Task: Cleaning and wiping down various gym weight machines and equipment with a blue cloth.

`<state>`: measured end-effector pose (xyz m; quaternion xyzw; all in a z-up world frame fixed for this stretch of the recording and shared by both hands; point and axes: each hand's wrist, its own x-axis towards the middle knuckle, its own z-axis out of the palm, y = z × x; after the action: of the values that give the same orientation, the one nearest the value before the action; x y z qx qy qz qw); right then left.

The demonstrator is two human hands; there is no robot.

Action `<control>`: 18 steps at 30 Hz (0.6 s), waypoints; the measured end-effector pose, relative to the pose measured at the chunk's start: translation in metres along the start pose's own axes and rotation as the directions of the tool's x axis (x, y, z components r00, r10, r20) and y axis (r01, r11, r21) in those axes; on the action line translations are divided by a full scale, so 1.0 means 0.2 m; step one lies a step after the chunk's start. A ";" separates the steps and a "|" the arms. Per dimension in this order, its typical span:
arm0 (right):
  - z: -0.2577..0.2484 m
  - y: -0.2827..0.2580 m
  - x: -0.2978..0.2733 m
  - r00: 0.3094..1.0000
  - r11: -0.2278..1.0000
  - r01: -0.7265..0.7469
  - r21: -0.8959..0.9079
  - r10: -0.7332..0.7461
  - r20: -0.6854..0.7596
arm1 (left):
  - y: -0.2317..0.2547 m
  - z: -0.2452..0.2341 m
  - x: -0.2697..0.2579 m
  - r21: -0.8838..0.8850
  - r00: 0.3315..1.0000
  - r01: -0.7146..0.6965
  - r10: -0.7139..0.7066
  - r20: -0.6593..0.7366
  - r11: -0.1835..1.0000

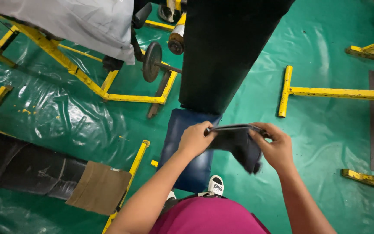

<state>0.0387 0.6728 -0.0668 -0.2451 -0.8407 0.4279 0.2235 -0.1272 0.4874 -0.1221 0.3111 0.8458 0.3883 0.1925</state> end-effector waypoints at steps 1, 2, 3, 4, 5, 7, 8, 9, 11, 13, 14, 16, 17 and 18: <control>0.01 0.03 0.00 1.000 1.000 0.001 0.000 -0.001 0.002 | 0.00 0.00 0.00 -0.001 1.000 0.002 -0.002 -0.002 1.000; 0.02 0.06 0.00 0.999 0.999 0.027 -0.020 -0.027 0.022 | -0.01 0.01 0.01 -0.066 1.000 0.003 -0.004 -0.007 0.998; 0.03 0.08 0.01 0.998 0.998 0.057 -0.038 -0.055 0.044 | -0.02 0.01 0.01 -0.130 1.000 0.005 -0.007 -0.015 0.992; 0.05 0.07 0.00 0.997 0.997 0.061 -0.036 -0.059 0.047 | -0.02 0.01 0.02 -0.130 1.000 0.006 -0.008 -0.020 0.992; 0.07 0.06 -0.01 0.996 0.999 0.034 -0.016 -0.032 0.082 | -0.03 0.02 0.02 -0.150 0.998 0.025 -0.033 -0.055 0.988; 0.12 0.04 -0.03 0.993 1.000 0.006 0.005 -0.006 0.120 | -0.05 0.01 0.03 -0.171 0.994 0.045 -0.061 -0.091 0.984; 0.15 0.04 -0.04 0.988 0.999 -0.023 0.048 0.016 0.156 | -0.05 0.00 0.02 -0.204 0.990 0.089 -0.108 -0.087 0.975; 0.17 0.03 -0.05 0.981 0.995 -0.055 0.089 0.037 0.191 | -0.05 -0.01 0.02 -0.236 0.985 0.131 -0.154 -0.081 0.963; 0.21 0.01 -0.07 0.964 0.984 -0.147 0.099 0.120 0.238 | -0.08 0.00 0.02 -0.286 0.981 0.118 -0.156 -0.115 0.951; 0.23 0.02 -0.09 0.938 0.966 -0.235 0.103 0.198 0.285 | -0.11 0.01 0.03 -0.336 0.975 0.101 -0.159 -0.152 0.937; 0.25 0.02 -0.10 0.936 0.967 -0.225 0.116 0.181 0.303 | -0.13 0.01 0.04 -0.429 0.972 0.091 -0.175 -0.160 0.899; 0.26 0.00 -0.11 0.931 0.968 -0.213 0.129 0.162 0.326 | -0.15 0.02 0.04 -0.520 0.966 0.081 -0.195 -0.168 0.850; 0.26 -0.04 -0.12 0.942 0.981 -0.149 0.124 0.102 0.320 | -0.15 0.03 0.04 -0.602 0.964 0.069 -0.208 -0.164 0.796; 0.27 -0.07 -0.13 0.948 0.989 -0.083 0.119 0.042 0.315 | -0.15 0.03 0.03 -0.678 0.962 0.056 -0.221 -0.159 0.733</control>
<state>0.0243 0.6176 -0.0875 -0.1859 -0.8274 0.5222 0.0901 -0.1401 0.4798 -0.1506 0.1106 0.6879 0.6824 0.2211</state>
